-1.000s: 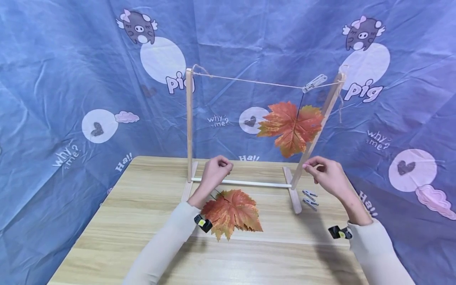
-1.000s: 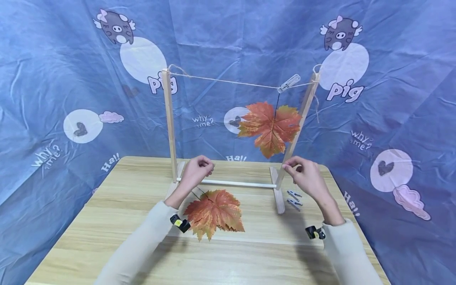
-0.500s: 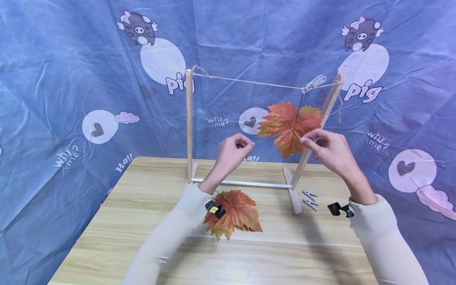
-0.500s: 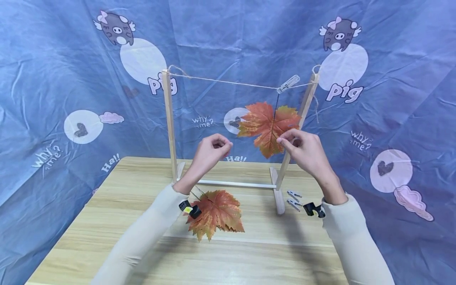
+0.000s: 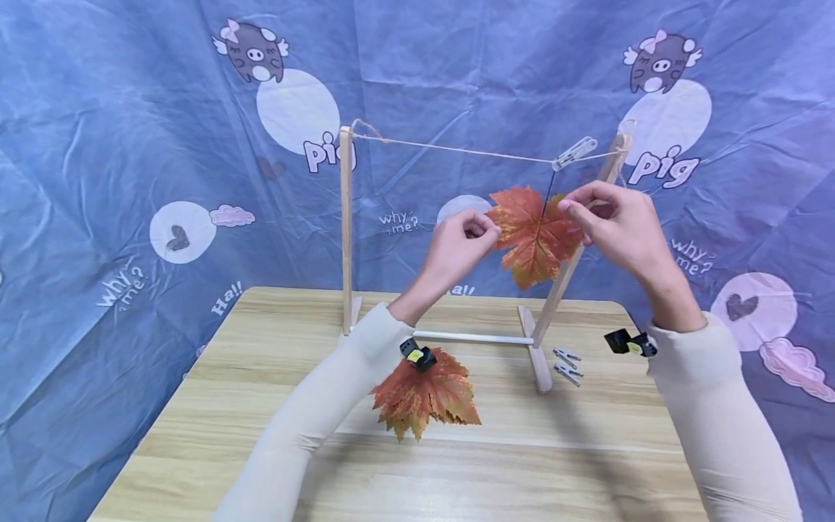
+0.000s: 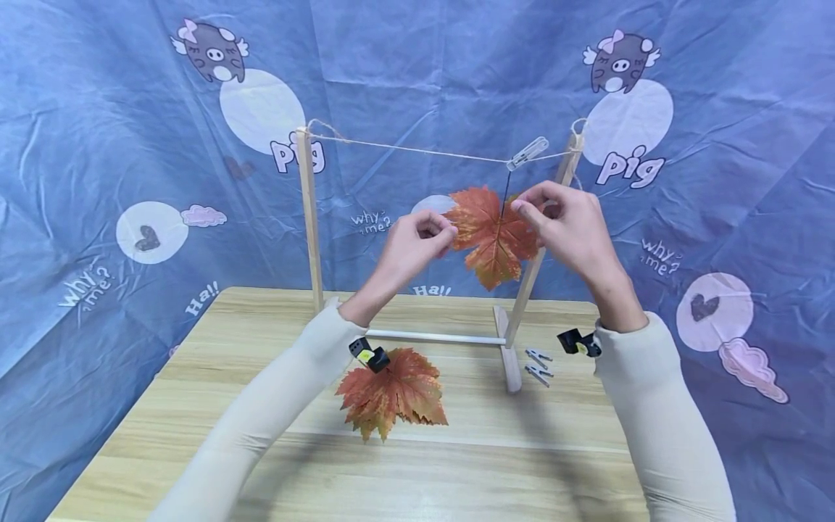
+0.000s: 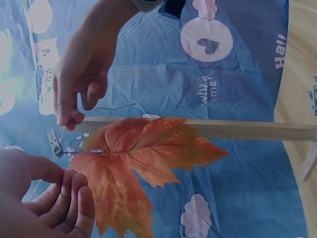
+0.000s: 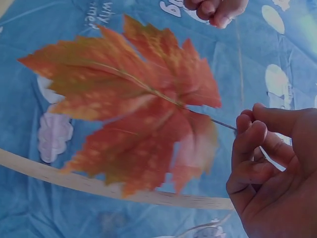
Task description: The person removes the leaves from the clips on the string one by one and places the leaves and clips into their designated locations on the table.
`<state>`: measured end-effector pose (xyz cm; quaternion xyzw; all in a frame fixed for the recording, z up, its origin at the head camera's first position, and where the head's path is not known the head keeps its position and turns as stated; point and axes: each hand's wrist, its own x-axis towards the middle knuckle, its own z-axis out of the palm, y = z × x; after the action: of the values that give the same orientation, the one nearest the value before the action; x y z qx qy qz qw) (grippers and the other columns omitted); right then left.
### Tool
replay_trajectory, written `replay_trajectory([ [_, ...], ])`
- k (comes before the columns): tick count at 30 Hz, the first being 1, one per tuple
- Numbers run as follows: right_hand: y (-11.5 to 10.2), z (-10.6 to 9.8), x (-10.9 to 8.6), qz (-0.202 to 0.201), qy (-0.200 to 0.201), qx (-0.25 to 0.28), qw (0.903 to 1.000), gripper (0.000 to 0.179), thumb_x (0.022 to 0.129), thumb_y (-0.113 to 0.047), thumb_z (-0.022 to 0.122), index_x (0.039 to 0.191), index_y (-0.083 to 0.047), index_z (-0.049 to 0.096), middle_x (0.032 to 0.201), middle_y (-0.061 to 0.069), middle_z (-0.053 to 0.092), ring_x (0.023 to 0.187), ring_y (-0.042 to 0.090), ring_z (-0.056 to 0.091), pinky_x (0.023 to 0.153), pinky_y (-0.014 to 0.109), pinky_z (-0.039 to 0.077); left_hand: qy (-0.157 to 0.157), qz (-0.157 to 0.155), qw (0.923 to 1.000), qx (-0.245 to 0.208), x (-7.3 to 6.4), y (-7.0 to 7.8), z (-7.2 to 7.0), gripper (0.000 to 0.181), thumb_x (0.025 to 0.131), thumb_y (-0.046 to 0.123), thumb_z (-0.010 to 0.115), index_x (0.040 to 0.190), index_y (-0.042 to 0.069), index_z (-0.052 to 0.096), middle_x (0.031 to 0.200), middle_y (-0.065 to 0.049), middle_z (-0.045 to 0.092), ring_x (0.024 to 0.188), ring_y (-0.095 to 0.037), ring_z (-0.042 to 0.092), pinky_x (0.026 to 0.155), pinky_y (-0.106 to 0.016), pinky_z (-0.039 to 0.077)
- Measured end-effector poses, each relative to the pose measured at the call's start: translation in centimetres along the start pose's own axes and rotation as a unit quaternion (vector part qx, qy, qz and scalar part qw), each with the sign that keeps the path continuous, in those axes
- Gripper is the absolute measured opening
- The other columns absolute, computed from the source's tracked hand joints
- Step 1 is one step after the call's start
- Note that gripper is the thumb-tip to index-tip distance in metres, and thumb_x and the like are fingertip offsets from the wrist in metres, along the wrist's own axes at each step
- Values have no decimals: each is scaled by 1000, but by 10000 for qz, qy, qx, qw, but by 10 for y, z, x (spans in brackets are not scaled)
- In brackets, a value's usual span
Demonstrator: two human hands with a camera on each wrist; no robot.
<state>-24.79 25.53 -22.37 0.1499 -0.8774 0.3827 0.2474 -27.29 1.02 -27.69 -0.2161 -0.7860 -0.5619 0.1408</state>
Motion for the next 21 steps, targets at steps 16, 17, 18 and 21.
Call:
replay_trajectory([
  [16,-20,-33,38,20,442,536,9976,12,99,-21,77,112,-20,78,98,-24,67,53,-6,63,45,13,40,-99,135,9997,-179,33,37,18,10,104,20,68,101,11,69,85,-1,77,76,-8,71,66,-18,54],
  [17,-20,-35,40,37,458,564,9974,15,99,-21,77,114,-18,77,102,-21,66,54,-6,65,47,12,43,-107,115,9997,-173,35,39,20,10,105,21,68,101,11,69,85,-1,77,76,-8,71,65,-18,54],
  [18,-21,-37,42,92,449,556,9974,16,99,-21,77,115,-19,77,105,-20,64,55,-6,64,49,12,44,-111,83,9998,-159,37,42,22,10,105,21,68,102,12,69,85,0,76,76,-8,71,65,-18,54],
  [21,-22,-40,48,271,357,403,9982,25,98,-26,79,122,-18,74,104,-19,63,54,-3,64,49,14,44,-106,109,9998,-91,42,48,27,10,107,21,66,103,12,68,85,0,76,75,-9,72,66,-16,52],
])
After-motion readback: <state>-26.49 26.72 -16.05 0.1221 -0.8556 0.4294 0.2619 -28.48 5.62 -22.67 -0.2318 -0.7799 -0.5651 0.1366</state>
